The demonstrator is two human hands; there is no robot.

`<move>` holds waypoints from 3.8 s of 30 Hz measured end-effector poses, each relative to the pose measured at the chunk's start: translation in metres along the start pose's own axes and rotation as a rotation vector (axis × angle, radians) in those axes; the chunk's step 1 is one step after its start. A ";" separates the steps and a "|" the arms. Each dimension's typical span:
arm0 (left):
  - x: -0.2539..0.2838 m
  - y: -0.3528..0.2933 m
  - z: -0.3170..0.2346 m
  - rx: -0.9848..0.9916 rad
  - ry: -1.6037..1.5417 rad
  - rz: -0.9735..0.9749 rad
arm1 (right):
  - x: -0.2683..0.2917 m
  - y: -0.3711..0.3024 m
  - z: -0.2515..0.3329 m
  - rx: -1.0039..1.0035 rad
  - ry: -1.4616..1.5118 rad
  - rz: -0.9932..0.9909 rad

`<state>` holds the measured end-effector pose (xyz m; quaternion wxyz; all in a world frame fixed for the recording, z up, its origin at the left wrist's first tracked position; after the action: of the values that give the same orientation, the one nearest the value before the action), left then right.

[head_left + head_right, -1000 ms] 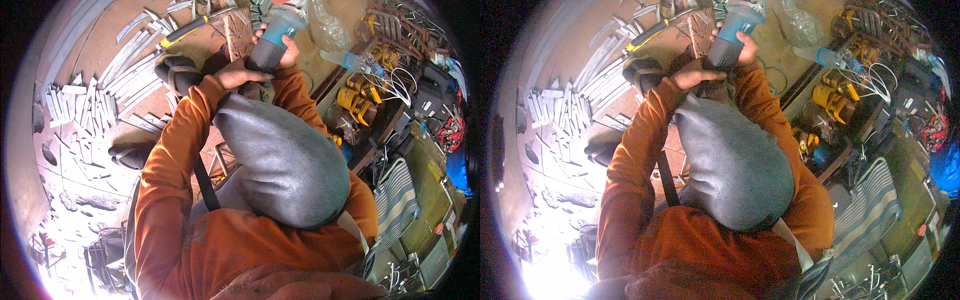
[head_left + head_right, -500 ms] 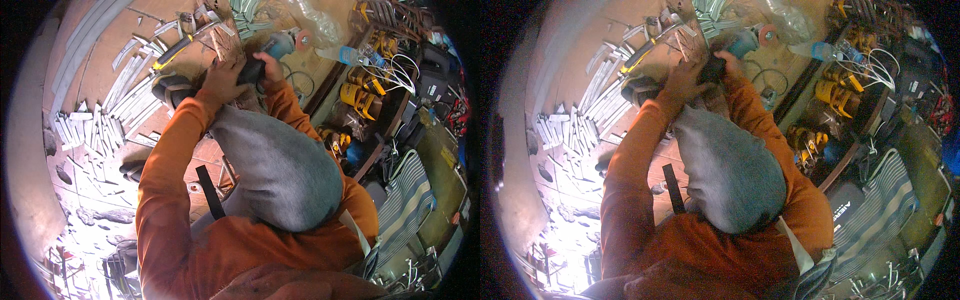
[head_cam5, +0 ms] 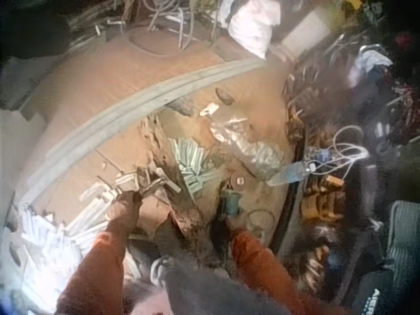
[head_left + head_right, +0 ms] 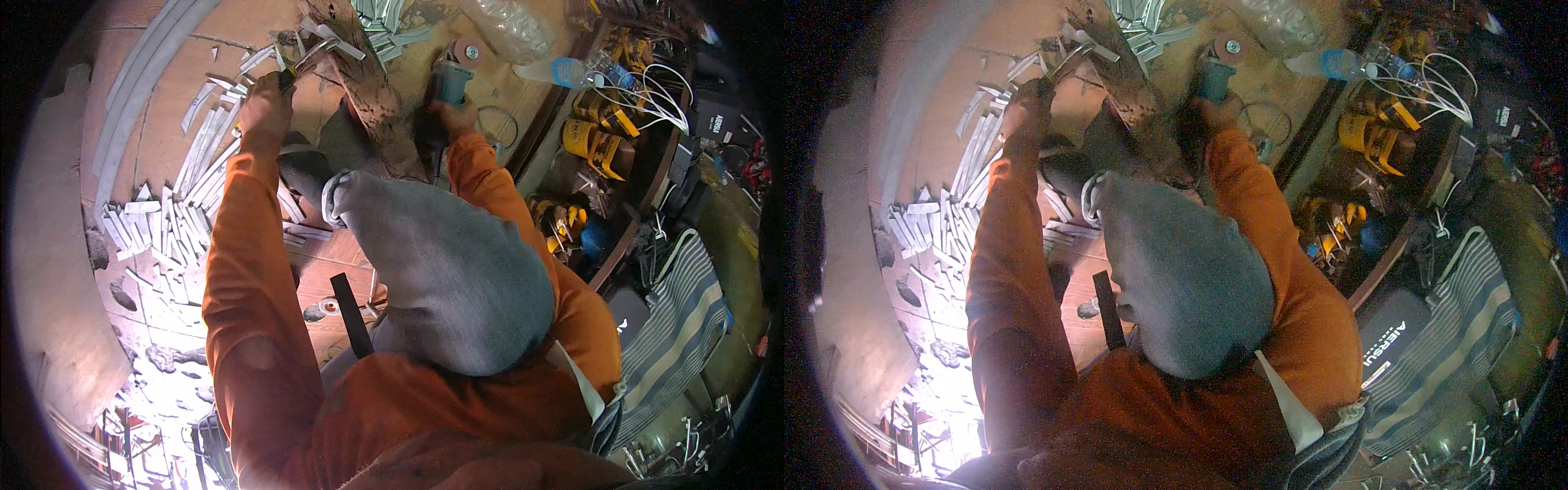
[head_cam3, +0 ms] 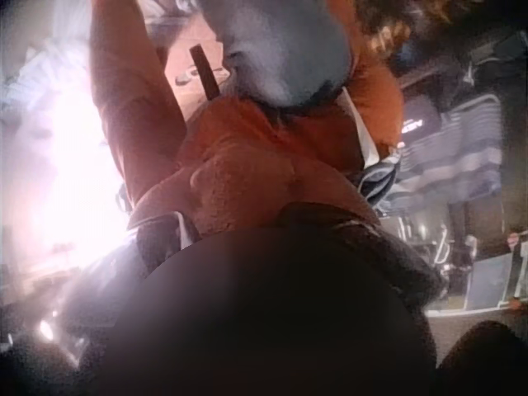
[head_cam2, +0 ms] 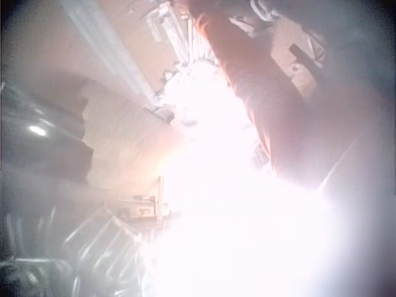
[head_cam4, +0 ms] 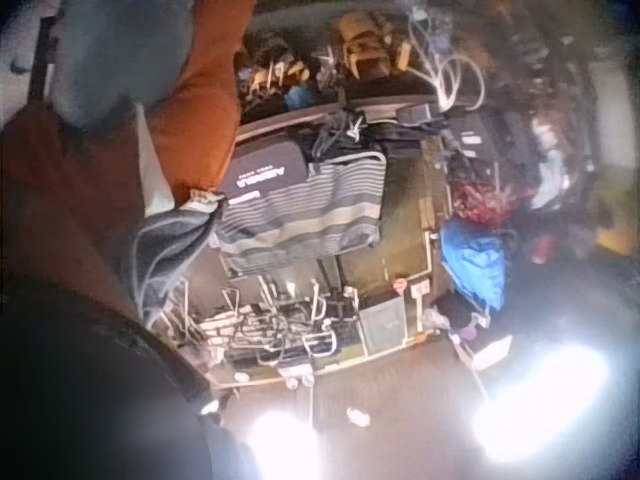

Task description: The person sits on the floor and uses pliers to hold a metal strip while cutting it with an angle grinder. They repeat this process multiple times, creating small metal pieces that accumulate on the floor.

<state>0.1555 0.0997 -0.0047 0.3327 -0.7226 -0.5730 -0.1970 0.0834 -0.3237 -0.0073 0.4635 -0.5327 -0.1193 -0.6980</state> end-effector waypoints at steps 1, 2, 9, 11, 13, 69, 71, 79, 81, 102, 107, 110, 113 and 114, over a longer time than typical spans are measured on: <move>0.010 -0.008 -0.001 -0.005 -0.056 -0.080 | -0.001 0.002 -0.002 0.024 -0.007 -0.014; 0.019 -0.026 0.002 0.048 -0.100 -0.121 | -0.003 0.003 -0.002 0.052 -0.011 -0.027; 0.100 -0.208 0.002 0.501 -1.244 -0.534 | 0.018 -0.057 0.020 0.088 -0.015 -0.390; 0.121 -0.250 -0.001 0.675 -1.310 -0.698 | 0.030 -0.073 0.025 0.093 0.104 -0.331; 0.148 -0.277 -0.008 0.732 -1.258 -0.818 | 0.045 -0.083 0.028 0.126 0.128 -0.251; 0.073 -0.403 0.140 0.405 -2.136 -1.445 | -0.163 -0.575 0.313 1.651 -1.108 0.647; 0.084 -0.410 0.136 0.324 -2.226 -1.479 | -0.162 -0.592 0.320 1.636 -1.014 0.705; 0.103 -0.404 0.102 0.196 -2.385 -1.249 | -0.097 -0.536 0.354 1.604 -0.615 1.228; 0.116 -0.395 0.069 0.261 -2.306 -1.127 | -0.068 -0.498 0.372 1.197 -0.422 1.375; -0.122 -0.318 0.112 1.327 -0.633 -0.471 | 0.194 -0.316 0.403 0.371 1.039 1.313; -0.141 -0.353 0.138 1.151 -0.830 -1.232 | 0.215 -0.307 0.402 0.423 0.981 1.085; -0.089 -0.340 0.143 1.075 -0.222 -0.826 | 0.216 -0.306 0.406 0.476 0.850 0.989; -0.075 -0.332 0.146 1.220 -0.399 -0.688 | 0.214 -0.308 0.403 0.468 0.796 0.986; -0.074 -0.330 0.144 1.256 -0.389 -0.681 | 0.214 -0.310 0.402 0.476 0.777 1.010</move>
<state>-0.1944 0.1901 -0.0706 0.4964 -0.2004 -0.8188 0.2073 0.0974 -0.0011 0.4391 0.8465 -0.1169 0.1690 -0.4912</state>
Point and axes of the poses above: each hand's wrist, its own y-axis towards the middle knuckle, its own x-axis out of the back of the hand, z = x × y, the point moved 6 cm from there along y, towards the middle knuckle, and after that the axes turned 12 degrees about -y, right-handed, at the moved point
